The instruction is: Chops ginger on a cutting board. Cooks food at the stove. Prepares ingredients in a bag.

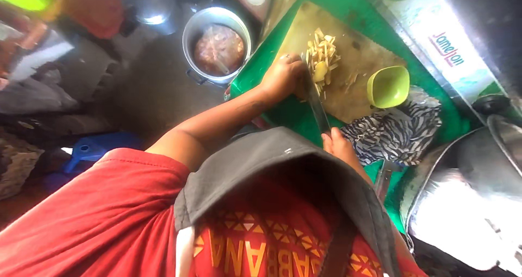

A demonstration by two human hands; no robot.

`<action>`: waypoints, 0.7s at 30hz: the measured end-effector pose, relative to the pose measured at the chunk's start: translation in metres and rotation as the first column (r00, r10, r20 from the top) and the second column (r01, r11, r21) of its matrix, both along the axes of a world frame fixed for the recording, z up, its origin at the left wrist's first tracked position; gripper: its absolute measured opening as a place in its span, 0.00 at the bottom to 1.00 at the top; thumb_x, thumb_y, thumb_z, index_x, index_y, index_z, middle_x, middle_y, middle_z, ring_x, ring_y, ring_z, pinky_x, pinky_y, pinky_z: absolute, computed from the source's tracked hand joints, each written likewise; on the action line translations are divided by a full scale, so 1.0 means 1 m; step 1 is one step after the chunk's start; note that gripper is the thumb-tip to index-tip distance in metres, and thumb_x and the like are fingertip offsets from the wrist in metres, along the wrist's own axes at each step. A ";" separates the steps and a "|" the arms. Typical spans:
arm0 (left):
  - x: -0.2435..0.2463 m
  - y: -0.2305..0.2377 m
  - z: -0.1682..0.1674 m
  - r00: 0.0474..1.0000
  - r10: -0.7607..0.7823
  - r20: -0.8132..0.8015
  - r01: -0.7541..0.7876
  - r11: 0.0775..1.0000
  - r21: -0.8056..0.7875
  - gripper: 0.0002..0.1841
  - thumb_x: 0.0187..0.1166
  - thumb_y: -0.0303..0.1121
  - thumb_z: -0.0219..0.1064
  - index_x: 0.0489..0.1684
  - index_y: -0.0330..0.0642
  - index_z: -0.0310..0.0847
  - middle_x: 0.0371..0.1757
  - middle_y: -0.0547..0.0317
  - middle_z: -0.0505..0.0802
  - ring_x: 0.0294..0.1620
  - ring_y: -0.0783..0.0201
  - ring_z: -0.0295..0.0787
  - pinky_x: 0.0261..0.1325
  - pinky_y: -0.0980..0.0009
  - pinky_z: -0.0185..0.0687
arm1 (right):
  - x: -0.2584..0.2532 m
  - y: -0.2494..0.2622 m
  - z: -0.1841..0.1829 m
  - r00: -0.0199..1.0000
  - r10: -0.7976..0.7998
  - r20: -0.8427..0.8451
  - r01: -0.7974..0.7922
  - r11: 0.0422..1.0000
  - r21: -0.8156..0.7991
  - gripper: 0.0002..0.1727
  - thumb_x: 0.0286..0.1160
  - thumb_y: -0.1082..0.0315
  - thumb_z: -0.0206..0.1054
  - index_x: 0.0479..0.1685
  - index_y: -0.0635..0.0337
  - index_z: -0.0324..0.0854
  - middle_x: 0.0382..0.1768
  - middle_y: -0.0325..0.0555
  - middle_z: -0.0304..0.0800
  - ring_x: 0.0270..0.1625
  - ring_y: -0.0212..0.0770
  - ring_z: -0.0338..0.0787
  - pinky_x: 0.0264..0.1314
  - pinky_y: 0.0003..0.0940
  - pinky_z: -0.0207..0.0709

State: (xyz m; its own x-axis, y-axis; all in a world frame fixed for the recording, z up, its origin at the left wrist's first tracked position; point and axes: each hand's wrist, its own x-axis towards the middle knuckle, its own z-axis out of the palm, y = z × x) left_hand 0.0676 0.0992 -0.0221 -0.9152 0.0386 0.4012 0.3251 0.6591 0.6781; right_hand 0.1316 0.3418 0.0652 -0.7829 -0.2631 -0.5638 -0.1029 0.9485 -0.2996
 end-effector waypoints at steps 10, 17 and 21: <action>-0.038 0.011 0.035 0.961 -0.176 0.214 0.198 0.976 -0.089 0.17 0.78 0.34 0.72 0.59 0.34 0.88 0.59 0.37 0.88 0.64 0.41 0.85 0.70 0.50 0.78 | -0.006 0.021 0.002 0.966 -0.249 -0.072 0.214 0.924 -0.318 0.18 0.94 0.64 0.48 0.69 0.70 0.65 0.27 0.49 0.84 0.22 0.41 0.86 0.30 0.41 0.86; -0.045 0.018 0.047 0.948 -0.244 0.206 0.235 0.970 0.069 0.09 0.73 0.24 0.72 0.46 0.30 0.86 0.47 0.41 0.92 0.50 0.48 0.91 0.60 0.53 0.84 | 0.000 0.023 -0.005 0.946 -0.284 -0.154 0.175 0.851 -0.495 0.19 0.93 0.66 0.48 0.71 0.72 0.66 0.30 0.45 0.86 0.20 0.31 0.83 0.26 0.29 0.83; -0.021 -0.011 0.070 0.993 -0.068 0.098 0.057 0.993 0.107 0.06 0.77 0.27 0.71 0.39 0.31 0.87 0.43 0.46 0.91 0.44 0.57 0.90 0.51 0.62 0.87 | -0.005 0.016 -0.006 0.977 -0.191 -0.099 0.120 0.866 -0.485 0.20 0.96 0.62 0.44 0.66 0.70 0.69 0.27 0.46 0.85 0.19 0.36 0.83 0.26 0.36 0.84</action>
